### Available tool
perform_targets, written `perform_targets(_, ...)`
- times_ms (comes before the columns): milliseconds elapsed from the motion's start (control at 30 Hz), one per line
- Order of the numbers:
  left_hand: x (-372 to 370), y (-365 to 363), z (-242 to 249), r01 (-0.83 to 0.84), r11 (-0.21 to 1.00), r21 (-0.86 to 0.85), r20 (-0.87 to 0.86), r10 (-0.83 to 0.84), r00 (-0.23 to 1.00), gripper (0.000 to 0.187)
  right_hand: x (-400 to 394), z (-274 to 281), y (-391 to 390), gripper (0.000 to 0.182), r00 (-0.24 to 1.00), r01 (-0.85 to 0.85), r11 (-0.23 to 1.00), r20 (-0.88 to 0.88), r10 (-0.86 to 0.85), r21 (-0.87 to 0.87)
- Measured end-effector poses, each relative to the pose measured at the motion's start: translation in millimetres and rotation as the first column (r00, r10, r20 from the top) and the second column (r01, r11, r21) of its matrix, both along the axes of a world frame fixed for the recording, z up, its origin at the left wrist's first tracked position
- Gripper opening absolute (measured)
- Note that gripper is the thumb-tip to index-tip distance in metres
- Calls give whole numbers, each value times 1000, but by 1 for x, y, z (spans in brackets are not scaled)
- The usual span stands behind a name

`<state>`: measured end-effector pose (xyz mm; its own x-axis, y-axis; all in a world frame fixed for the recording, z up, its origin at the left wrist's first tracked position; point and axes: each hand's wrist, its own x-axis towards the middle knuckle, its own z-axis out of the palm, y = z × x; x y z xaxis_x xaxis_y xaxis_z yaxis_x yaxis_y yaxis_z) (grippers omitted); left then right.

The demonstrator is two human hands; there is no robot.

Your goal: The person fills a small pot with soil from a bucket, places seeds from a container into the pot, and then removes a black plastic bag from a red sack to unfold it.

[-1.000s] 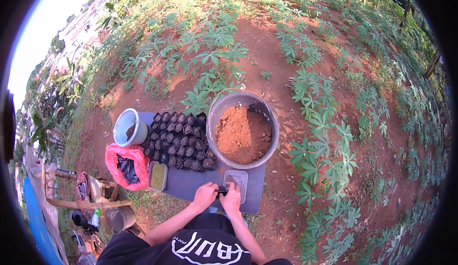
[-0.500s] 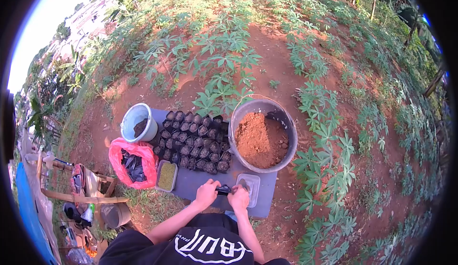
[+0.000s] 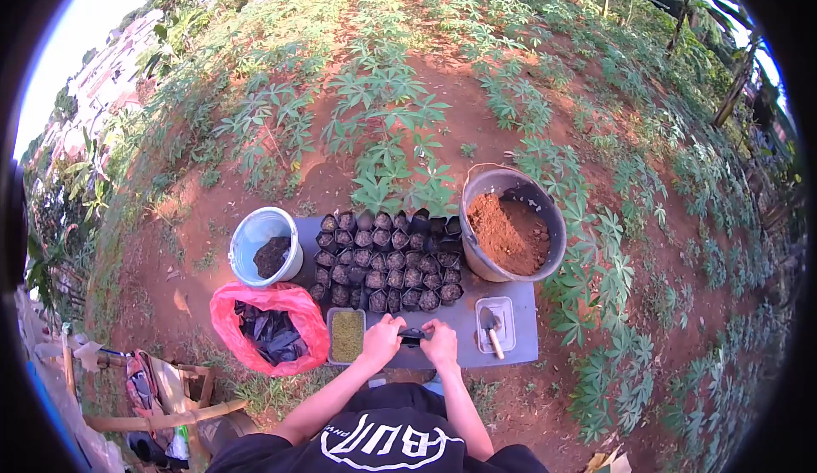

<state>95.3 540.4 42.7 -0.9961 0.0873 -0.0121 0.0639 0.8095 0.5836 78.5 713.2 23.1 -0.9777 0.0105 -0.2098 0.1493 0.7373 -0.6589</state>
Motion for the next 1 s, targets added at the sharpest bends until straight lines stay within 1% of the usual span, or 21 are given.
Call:
perform_targets(100, 14, -30, -12, 55, 997, 46, 23, -56, 998, 20, 22, -2, -31, 31, 999, 6, 1000, -54, -6, -5)
perform_targets(200, 29, -48, -28, 7, 990, 138, 63, -16, 998, 18, 42, 3, -56, 35, 992, 126, 992, -22, -126, 18)
perform_targets(267, 34, -53, -35, -10, 986, 164, 71, -2, 997, 18, 50, -11, -60, 38, 971, 217, 974, 113, -209, -66)
perform_targets(300, 39, -54, -33, -19, 984, 177, 79, 5, 997, 17, 57, -9, -62, 39, 952, 267, 958, 185, -245, -102)
perform_targets(400, 40, -53, -22, -59, 973, 223, 57, 47, 997, 17, 66, 3, -65, 39, 969, 204, 979, 141, -202, -1)
perform_targets(500, 35, -57, -28, -40, 967, 252, 32, 33, 999, 17, 68, -4, -68, 42, 979, 158, 985, 118, -166, 76)
perform_targets(600, 30, -61, -27, -34, 966, 257, 119, 3, 993, 18, 65, -3, -69, 38, 963, 181, 974, 179, -203, 135)
perform_targets(700, 29, -58, -18, 13, 972, 236, 106, -39, 994, 18, 66, -1, -64, 32, 950, 221, 966, 193, -244, 133)
perform_targets(733, 28, -55, -9, 15, 976, 219, 148, -48, 988, 20, 67, 0, -62, 31, 946, 242, 962, 191, -263, 127)
perform_targets(833, 27, -43, -19, 109, 958, 265, 141, -150, 979, 20, 71, 4, -46, 28, 938, 291, 951, 166, -305, 102)
perform_targets(867, 28, -37, -24, 157, 951, 265, 116, -193, 974, 23, 72, 3, -38, 27, 940, 298, 951, 149, -308, 85)
perform_targets(900, 28, -32, -21, 200, 924, 324, 138, -256, 957, 24, 75, 1, -30, 27, 941, 304, 950, 133, -310, 64)
perform_targets(933, 27, -28, -15, 238, 895, 376, 154, -314, 937, 25, 76, -2, -20, 28, 959, 274, 960, 57, -277, 52)
perform_targets(967, 22, -27, -12, 267, 869, 417, 167, -362, 917, 26, 73, -5, -9, 30, 954, 279, 960, 123, -273, -32)
perform_targets(1000, 19, -28, -12, 363, 842, 400, 89, -430, 898, 31, 71, -9, 1, 29, 945, 310, 942, 151, -290, -132)
